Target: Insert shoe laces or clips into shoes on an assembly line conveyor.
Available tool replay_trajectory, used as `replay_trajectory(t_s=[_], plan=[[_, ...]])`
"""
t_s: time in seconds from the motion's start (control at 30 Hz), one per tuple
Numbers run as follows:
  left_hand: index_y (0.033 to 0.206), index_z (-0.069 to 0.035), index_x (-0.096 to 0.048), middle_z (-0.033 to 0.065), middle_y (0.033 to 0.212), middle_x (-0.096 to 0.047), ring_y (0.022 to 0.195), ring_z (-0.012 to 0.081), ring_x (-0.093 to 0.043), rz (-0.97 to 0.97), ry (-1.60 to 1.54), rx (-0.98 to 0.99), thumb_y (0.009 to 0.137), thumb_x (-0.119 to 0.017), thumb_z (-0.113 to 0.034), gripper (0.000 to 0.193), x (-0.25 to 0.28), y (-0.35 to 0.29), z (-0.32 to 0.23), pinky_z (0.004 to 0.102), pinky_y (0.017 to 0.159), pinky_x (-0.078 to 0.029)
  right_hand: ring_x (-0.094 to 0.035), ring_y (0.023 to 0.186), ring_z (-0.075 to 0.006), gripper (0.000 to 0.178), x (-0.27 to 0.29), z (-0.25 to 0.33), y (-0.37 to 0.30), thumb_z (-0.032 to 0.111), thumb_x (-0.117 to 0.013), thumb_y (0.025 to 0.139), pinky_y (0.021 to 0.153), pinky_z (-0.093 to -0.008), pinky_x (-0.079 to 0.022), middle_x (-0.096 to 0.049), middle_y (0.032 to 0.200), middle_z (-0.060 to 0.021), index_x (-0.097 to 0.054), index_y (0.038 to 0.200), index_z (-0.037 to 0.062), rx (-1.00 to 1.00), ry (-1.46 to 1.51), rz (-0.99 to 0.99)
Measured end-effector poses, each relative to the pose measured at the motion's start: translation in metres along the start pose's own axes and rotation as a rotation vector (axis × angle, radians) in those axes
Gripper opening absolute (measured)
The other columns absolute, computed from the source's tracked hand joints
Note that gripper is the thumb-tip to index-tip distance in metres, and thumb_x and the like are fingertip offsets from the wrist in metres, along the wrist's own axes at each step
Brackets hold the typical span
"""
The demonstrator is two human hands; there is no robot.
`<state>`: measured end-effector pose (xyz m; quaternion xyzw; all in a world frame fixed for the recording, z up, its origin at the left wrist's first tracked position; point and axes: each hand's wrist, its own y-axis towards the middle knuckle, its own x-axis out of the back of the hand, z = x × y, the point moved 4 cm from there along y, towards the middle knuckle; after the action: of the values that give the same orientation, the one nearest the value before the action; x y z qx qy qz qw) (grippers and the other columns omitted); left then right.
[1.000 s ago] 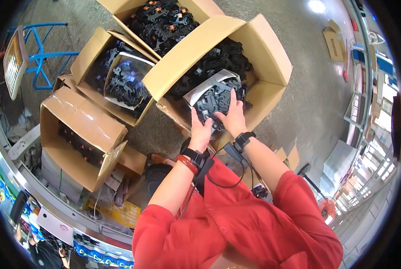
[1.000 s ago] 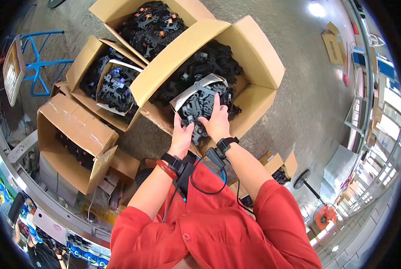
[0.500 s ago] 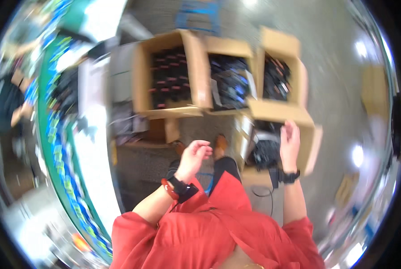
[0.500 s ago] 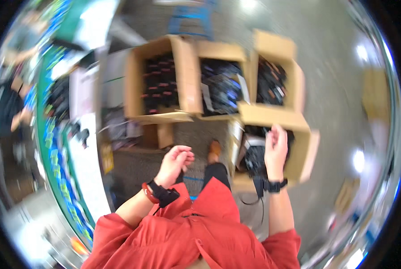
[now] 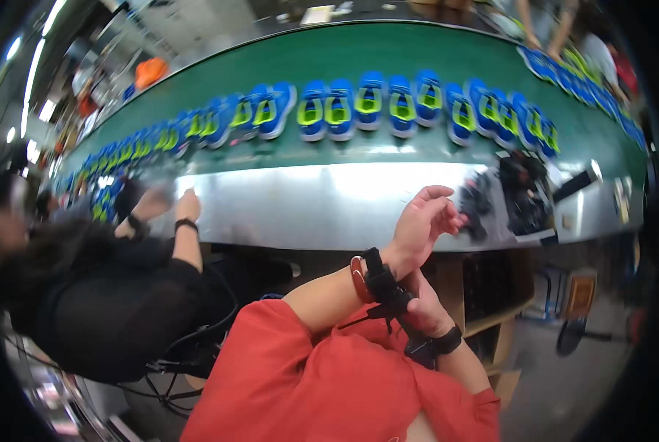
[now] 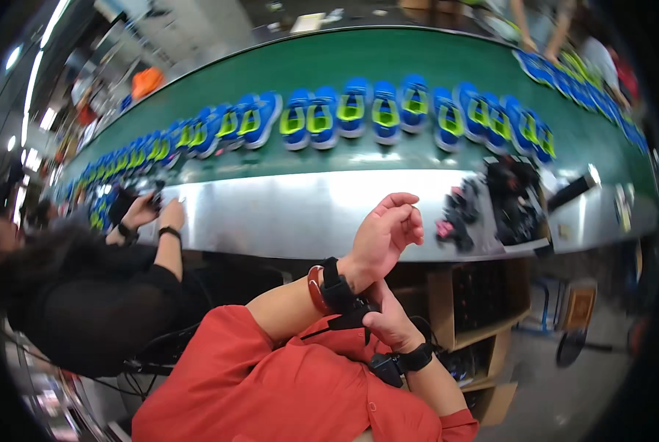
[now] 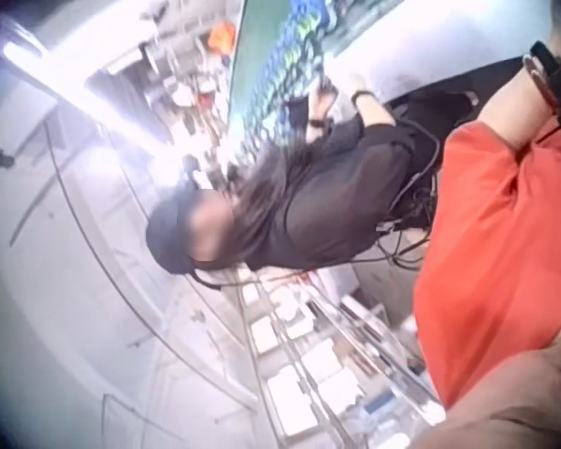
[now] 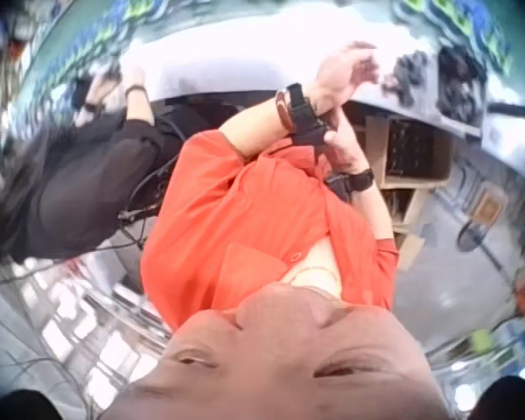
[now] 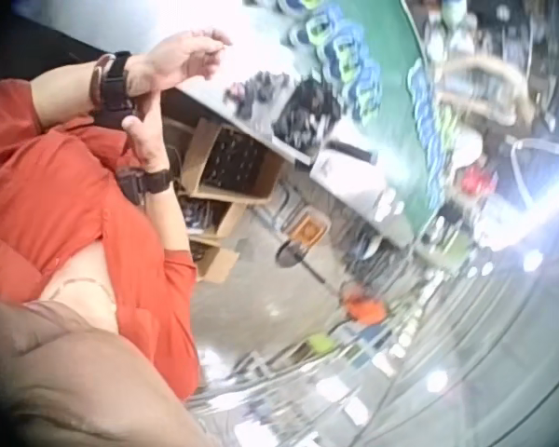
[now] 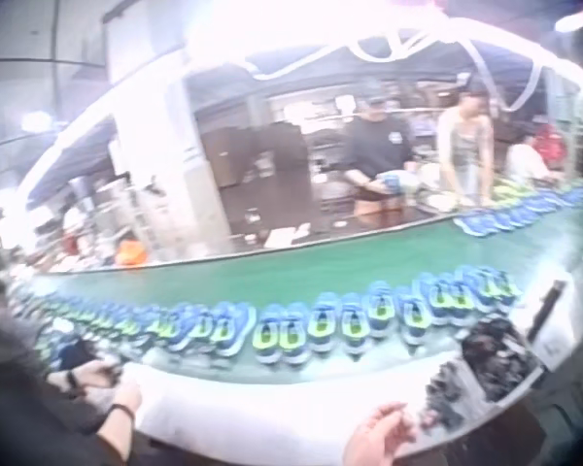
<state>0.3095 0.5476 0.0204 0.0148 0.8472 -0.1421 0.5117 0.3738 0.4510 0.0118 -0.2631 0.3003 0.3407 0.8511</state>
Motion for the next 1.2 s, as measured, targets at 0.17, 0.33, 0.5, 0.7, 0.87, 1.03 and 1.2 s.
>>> replay_trajectory(t_s=[0.17,0.33,0.5,0.7,0.87,1.03,1.2], plan=[[0.106,-0.006,-0.055,0.0045,0.080,-0.059,0.069,0.0130,-0.059,-0.337,0.331,-0.477,0.096,-0.048,-0.008,0.013,0.068,-0.009,-0.072,0.0264,0.065,-0.050,-0.045,0.127,-0.0227,0.096,-0.020,-0.019,0.056,0.030,-0.080,0.073,0.101,-0.0421,-0.043,-0.041,0.141,-0.0084,-0.023,0.147,0.0039,-0.231,0.102,0.157],[0.102,-0.005,-0.058,0.0073,0.077,-0.059,0.068,0.0168,-0.059,-0.340,1.018,-0.946,0.090,-0.051,0.001,0.015,0.076,-0.038,-0.098,0.0282,0.063,-0.049,-0.045,0.126,-0.0221,0.078,-0.019,-0.031,0.076,0.018,-0.070,0.082,0.108,-0.0409,-0.034,-0.044,0.138,-0.0081,-0.026,0.146,0.0036,-0.472,0.118,0.276],[0.098,-0.006,-0.062,0.0134,0.078,-0.060,0.070,0.0284,-0.062,-0.369,1.439,-0.981,0.085,-0.054,0.001,0.017,0.083,-0.054,-0.106,0.0352,0.063,-0.050,-0.025,0.140,-0.0230,0.084,-0.002,-0.032,0.096,0.022,-0.068,0.087,0.115,-0.0365,-0.019,-0.030,0.149,-0.0149,-0.016,0.149,0.0008,-0.468,-0.413,0.482],[0.100,-0.002,-0.063,0.0041,0.076,-0.062,0.070,0.0096,-0.059,-0.637,1.261,-0.461,0.092,-0.052,-0.004,0.013,0.164,-0.073,-0.091,0.0261,0.063,-0.049,-0.053,0.112,-0.0167,0.044,0.058,-0.042,0.174,0.022,-0.061,0.092,0.095,-0.0317,-0.043,-0.055,0.124,-0.0069,-0.050,0.129,0.0019,-0.300,-0.433,0.054],[0.102,-0.003,-0.064,0.0064,0.082,-0.064,0.075,0.0162,-0.061,-0.625,1.637,-0.019,0.093,-0.052,-0.016,0.020,0.249,-0.095,-0.061,0.0334,0.072,-0.050,-0.057,0.109,-0.0245,0.042,0.080,-0.035,0.260,0.016,-0.062,0.086,0.093,-0.0358,-0.046,-0.056,0.122,-0.0161,-0.052,0.123,-0.0003,-0.058,-1.032,-0.027],[0.115,-0.006,-0.060,0.0196,0.104,-0.064,0.091,0.0331,-0.063,-0.551,1.912,0.311,0.085,-0.052,-0.014,0.032,0.269,-0.057,-0.083,0.0436,0.083,-0.050,-0.052,0.111,-0.0377,0.048,0.088,-0.067,0.292,0.006,-0.060,0.075,0.098,-0.0415,-0.042,-0.055,0.118,-0.0232,-0.051,0.121,-0.0045,0.093,-1.426,0.121],[0.128,-0.010,-0.054,0.0233,0.113,-0.062,0.099,0.0331,-0.063,-0.040,2.139,0.213,0.085,-0.056,-0.017,0.044,0.325,0.041,-0.094,0.0404,0.084,-0.051,-0.043,0.118,-0.0414,0.067,0.089,-0.088,0.297,0.003,-0.062,0.071,0.103,-0.0444,-0.036,-0.048,0.126,-0.0241,-0.039,0.133,-0.0043,0.038,-1.505,0.191]])
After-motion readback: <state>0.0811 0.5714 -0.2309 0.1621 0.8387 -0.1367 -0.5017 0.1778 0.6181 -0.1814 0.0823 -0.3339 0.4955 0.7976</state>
